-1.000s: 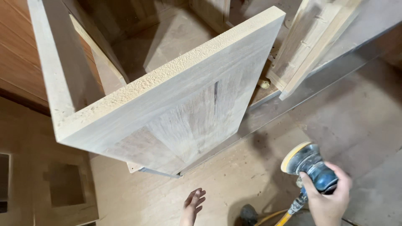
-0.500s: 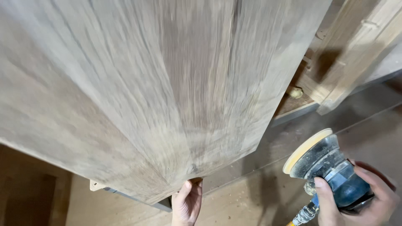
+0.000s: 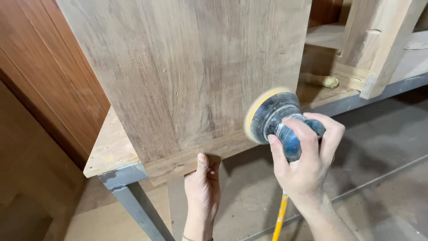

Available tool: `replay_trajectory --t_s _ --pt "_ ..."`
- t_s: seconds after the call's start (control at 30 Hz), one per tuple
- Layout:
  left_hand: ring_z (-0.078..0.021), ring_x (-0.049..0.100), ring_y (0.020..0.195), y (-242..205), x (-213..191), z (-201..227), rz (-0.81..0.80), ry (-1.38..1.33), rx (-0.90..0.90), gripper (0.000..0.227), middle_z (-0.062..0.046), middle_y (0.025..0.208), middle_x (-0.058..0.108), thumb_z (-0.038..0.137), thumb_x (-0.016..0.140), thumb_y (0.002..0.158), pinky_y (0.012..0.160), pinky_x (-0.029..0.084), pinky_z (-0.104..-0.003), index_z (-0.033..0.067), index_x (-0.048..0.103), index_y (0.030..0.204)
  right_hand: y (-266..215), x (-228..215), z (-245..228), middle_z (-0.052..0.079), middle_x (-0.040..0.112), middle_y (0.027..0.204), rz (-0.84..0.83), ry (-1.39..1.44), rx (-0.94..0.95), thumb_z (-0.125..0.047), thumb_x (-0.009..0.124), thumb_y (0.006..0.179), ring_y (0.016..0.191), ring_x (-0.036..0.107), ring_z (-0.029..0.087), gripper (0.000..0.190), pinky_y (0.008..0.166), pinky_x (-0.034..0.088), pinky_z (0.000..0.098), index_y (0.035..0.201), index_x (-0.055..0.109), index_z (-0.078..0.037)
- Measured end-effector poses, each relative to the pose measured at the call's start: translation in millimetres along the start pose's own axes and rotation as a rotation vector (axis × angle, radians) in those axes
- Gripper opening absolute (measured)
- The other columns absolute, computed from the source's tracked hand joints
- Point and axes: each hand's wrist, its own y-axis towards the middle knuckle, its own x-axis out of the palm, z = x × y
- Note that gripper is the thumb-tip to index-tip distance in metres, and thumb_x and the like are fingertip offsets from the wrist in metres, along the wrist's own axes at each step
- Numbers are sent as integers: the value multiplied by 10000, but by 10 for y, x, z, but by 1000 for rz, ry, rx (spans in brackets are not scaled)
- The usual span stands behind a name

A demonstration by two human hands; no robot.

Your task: The person sands the surfaces and edges of a wooden cabinet using an orbital sander.

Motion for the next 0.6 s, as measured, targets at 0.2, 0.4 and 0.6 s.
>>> replay_trajectory --t_s 0.2,0.4,0.6 --pt "-117 408 638 -101 192 66 -97 -10 84 292 -21 691 479 240 733 949 556 286 -203 80 567 771 434 71 -61 240 470 1158 76 -25 -70 -109 747 980 1093 538 375 236 966 506 496 1145 635 17" --pt "-185 597 822 -54 157 -89 13 -101 89 242 -88 839 636 196 764 899 809 567 -386 -32 684 905 981 80 129 194 577 1083 104 -73 -177 -71 764 1003 1113 485 352 224 952 488 475 1144 626 36" --pt "-169 635 800 -83 178 -54 45 -21 54 286 -98 843 681 245 743 931 720 520 -250 -38 715 907 1424 62 299 296 454 1380 69 -209 -185 -84 907 1034 1293 528 503 562 1128 462 582 1433 531 35"
